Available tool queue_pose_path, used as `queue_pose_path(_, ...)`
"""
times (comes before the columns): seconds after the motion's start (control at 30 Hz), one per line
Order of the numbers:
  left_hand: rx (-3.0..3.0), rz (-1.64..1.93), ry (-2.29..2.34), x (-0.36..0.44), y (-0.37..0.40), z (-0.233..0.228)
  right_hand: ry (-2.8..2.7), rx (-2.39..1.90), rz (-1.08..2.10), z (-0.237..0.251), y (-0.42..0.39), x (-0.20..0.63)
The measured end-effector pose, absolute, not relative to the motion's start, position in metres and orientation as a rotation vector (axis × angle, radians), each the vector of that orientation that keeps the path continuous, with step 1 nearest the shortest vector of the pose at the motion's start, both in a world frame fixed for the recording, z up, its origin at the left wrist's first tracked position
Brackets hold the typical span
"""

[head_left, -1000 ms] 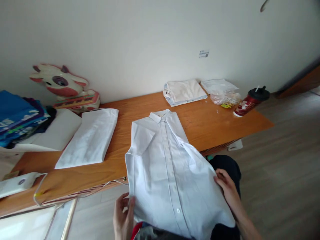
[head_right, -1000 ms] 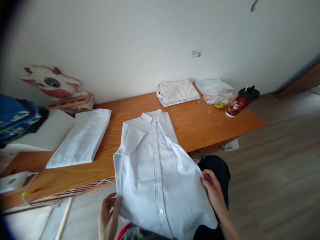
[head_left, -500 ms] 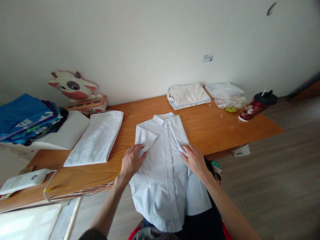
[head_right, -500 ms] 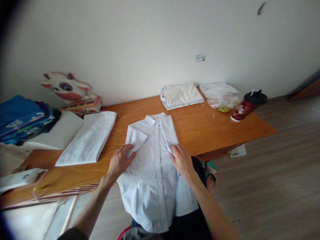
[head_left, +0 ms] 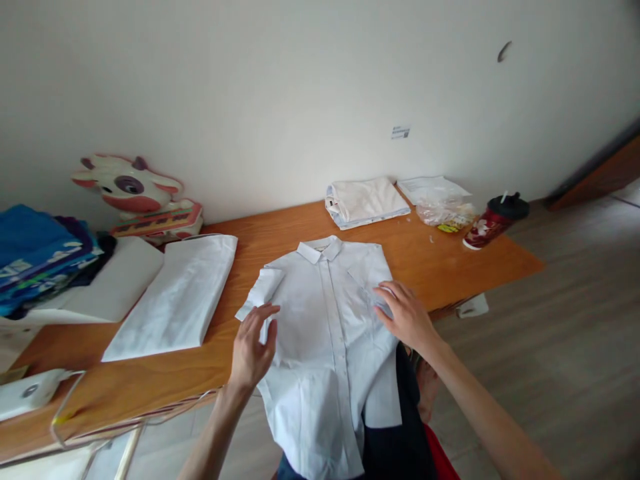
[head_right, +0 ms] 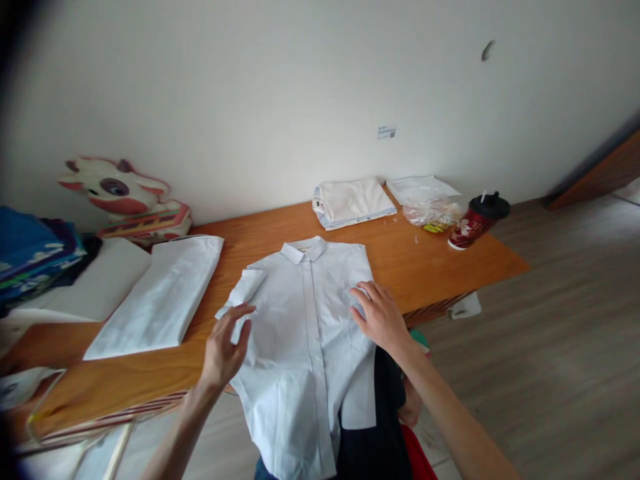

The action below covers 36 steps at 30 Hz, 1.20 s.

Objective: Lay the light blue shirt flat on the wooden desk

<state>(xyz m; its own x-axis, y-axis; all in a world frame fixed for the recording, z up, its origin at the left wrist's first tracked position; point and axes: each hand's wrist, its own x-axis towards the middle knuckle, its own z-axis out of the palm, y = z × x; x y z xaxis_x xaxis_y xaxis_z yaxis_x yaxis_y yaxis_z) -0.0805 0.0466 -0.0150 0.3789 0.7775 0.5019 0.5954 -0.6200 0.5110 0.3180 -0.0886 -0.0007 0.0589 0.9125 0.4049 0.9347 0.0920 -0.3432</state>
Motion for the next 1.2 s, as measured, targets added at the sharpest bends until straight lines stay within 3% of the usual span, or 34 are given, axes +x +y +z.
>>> queue_pose_path(0.13,2.489,0.661,1.418,-0.065,0.086,-0.029,-1.864,-1.886,0.046,-0.015,-0.041,0.327)
queue_pose_path(0.23,2.46,0.534,1.652,-0.074,0.099,-0.042,-1.465,-1.88,0.146,-0.032,-0.029,0.38)
queue_pose_path(0.33,2.43,0.436,1.795,-0.088,0.087,-0.047,-0.855,-1.819,0.0,-0.044,-0.05,0.432)
queue_pose_path(0.4,2.414,0.413,1.862,-0.094,0.077,-0.044,-0.73,-1.756,-0.133,-0.045,-0.075,0.441)
queue_pose_path(0.5,2.51,0.516,1.762,-0.088,0.08,-0.03,-0.991,-1.696,-0.207,-0.031,-0.1,0.412)
queue_pose_path(0.67,2.476,0.557,1.509,-0.051,0.123,-0.021,-1.656,-1.744,0.037,-0.005,-0.056,0.363)
queue_pose_path(0.9,2.311,0.334,1.834,-0.071,0.131,-0.053,-1.627,-2.424,0.128,-0.058,-0.022,0.397)
queue_pose_path(1.1,2.46,0.221,1.852,-0.075,0.135,-0.05,-1.617,-2.471,0.041,-0.06,-0.021,0.409)
queue_pose_path(1.2,2.642,0.312,1.614,-0.052,0.156,-0.039,-1.67,-2.422,0.022,-0.049,0.014,0.41)
